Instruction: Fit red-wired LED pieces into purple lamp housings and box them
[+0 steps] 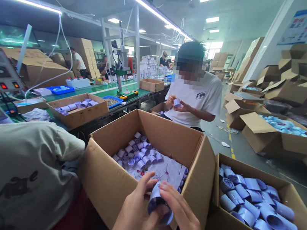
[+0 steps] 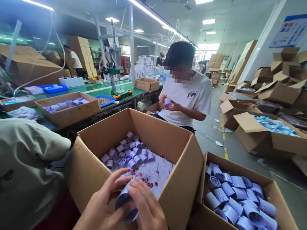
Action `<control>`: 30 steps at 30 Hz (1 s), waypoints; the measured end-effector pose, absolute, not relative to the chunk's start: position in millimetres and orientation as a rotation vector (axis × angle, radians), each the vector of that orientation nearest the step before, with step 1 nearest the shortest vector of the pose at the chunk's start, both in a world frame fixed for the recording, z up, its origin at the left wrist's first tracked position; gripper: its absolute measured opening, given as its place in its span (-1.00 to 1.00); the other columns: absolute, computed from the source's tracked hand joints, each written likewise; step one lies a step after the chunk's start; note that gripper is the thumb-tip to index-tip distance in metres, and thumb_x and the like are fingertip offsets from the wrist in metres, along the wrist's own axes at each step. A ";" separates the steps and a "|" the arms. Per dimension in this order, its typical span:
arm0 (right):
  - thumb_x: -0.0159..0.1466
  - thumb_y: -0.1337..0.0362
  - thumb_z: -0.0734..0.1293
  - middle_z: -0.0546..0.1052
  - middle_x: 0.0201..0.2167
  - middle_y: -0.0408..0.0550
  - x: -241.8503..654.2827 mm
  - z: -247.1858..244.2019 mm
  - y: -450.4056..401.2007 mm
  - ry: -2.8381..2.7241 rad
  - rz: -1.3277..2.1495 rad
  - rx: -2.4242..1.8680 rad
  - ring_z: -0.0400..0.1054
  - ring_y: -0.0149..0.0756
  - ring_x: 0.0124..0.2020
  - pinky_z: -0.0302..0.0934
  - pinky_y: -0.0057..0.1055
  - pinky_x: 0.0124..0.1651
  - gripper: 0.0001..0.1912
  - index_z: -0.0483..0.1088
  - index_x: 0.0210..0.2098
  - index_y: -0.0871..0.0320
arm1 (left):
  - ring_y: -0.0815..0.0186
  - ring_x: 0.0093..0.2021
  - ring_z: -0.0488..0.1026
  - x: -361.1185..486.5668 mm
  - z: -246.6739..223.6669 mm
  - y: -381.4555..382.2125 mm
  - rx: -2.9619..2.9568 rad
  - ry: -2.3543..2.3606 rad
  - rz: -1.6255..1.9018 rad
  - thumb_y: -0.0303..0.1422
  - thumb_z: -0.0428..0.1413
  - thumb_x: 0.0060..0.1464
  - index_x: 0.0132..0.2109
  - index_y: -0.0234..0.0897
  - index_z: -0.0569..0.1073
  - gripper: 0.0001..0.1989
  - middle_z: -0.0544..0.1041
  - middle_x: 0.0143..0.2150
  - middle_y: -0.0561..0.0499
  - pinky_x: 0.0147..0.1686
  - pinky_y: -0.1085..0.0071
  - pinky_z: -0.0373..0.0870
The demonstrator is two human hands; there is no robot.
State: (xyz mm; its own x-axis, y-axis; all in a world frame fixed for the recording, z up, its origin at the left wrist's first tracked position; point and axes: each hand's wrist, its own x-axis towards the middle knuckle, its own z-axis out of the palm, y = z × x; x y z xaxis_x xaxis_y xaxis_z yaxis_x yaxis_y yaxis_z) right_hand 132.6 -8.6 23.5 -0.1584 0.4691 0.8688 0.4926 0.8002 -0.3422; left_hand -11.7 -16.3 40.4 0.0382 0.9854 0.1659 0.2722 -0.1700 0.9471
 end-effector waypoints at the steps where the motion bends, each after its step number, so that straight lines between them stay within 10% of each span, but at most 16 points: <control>1: 0.36 0.36 0.27 0.63 -0.05 0.14 133.8 23.7 -8.5 -1.784 -0.033 -0.745 0.50 -0.26 0.05 0.37 -0.46 0.13 -0.71 0.39 0.07 0.21 | 0.22 0.00 0.56 -9.2 40.6 -16.3 1.559 1.342 1.167 -0.45 0.13 -0.02 0.21 -0.04 0.28 -0.39 0.59 0.05 0.02 0.00 0.30 0.46; 14: 0.21 0.46 0.30 0.59 0.04 0.08 155.5 28.2 -0.7 -1.785 0.150 -0.760 0.49 -0.15 0.06 0.43 -0.33 0.08 -0.57 0.41 0.06 0.10 | 0.21 -0.35 0.55 21.2 78.7 -0.6 1.704 1.454 1.030 -0.59 0.03 -0.14 -0.12 -0.15 0.40 -0.61 0.60 -0.35 0.04 -0.39 0.42 0.36; 30: 0.14 0.51 0.29 0.63 -0.04 0.05 149.4 11.1 5.7 -1.691 0.055 -0.847 0.56 -0.14 -0.04 0.49 -0.30 0.01 -0.57 0.44 -0.01 0.11 | 0.25 -0.34 0.53 34.0 54.4 -0.2 1.558 1.506 1.135 -0.58 0.02 -0.06 -0.14 -0.17 0.37 -0.68 0.59 -0.31 0.03 -0.38 0.42 0.33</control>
State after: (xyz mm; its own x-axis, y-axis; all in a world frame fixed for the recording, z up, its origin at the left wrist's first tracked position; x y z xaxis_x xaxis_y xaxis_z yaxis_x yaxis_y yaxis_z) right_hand 149.4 5.7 11.1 -0.0525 0.5538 0.8310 0.4987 0.7355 -0.4587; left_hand 34.0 -0.2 54.4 -0.0506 0.9905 0.1282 0.3961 -0.0980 0.9130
